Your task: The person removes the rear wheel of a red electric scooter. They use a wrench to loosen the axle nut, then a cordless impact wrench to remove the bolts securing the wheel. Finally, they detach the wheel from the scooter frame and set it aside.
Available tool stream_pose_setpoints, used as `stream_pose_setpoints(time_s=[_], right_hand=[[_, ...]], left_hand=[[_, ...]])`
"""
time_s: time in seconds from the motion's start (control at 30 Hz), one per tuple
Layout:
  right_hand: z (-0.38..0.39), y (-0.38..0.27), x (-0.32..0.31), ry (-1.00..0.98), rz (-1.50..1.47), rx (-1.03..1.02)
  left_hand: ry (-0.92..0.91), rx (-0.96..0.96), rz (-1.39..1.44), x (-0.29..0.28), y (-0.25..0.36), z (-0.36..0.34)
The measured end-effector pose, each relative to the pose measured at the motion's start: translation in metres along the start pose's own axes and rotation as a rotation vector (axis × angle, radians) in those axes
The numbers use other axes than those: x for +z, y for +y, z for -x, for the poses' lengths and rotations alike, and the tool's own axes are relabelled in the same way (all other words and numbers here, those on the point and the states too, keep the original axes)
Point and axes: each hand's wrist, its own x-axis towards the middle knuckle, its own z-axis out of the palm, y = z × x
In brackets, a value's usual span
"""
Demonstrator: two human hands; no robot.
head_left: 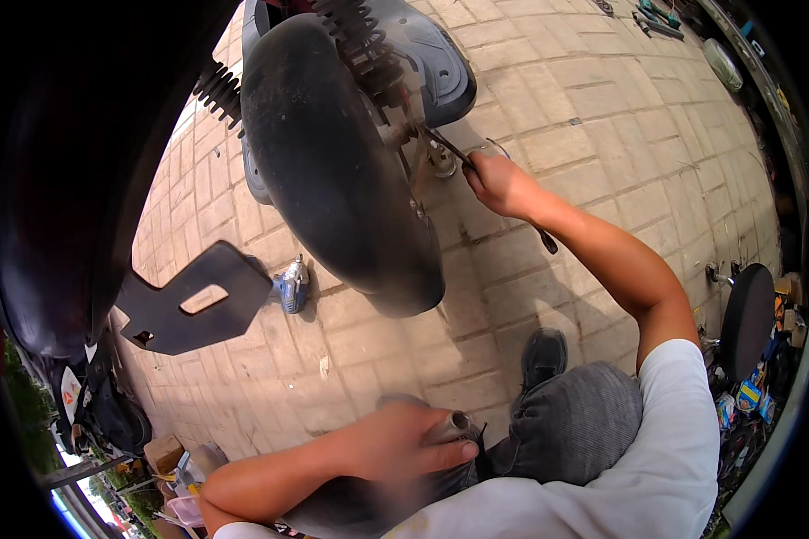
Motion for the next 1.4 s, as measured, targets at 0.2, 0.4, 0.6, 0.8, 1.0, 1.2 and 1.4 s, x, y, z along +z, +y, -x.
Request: stream_pose_setpoints(time_s=[0.2,0.4,0.6,0.8,1.0,1.2,1.4], right_hand=[[-0.014,0.002,0.013,0.027,0.036,0.047],[-0.024,0.036,0.043,0.025,0.121,0.113],[-0.114,0.098,0.041,0.290,0.457,-0.331],[-0.036,0.076,0.010,0.020,0.350,0.050],[0.010,-0.008,-0.039,-0.128,-0.069,0.085],[-0.018,-0.028,-0.035,-0.156,-0.052,0.088],[-0.004,-0.005,0.005,-0.057,0.120,0.098]], left_hand=[[-0.004,-0.086,0.001,-0.001,-0.004,0.012],[0.033,-0.004,0.113,0.005,-0.008,0.017],[0.031,-0.043,0.111,0.004,-0.001,0.012],[-0.009,-0.004,0.019,0.001,-0.004,0.016],[0.051,0.033,-0.006,0.006,-0.007,0.008],[0.071,0.059,0.023,0.006,-0.003,0.009],[0.022,-0.022,0.045,0.004,-0.006,0.015]])
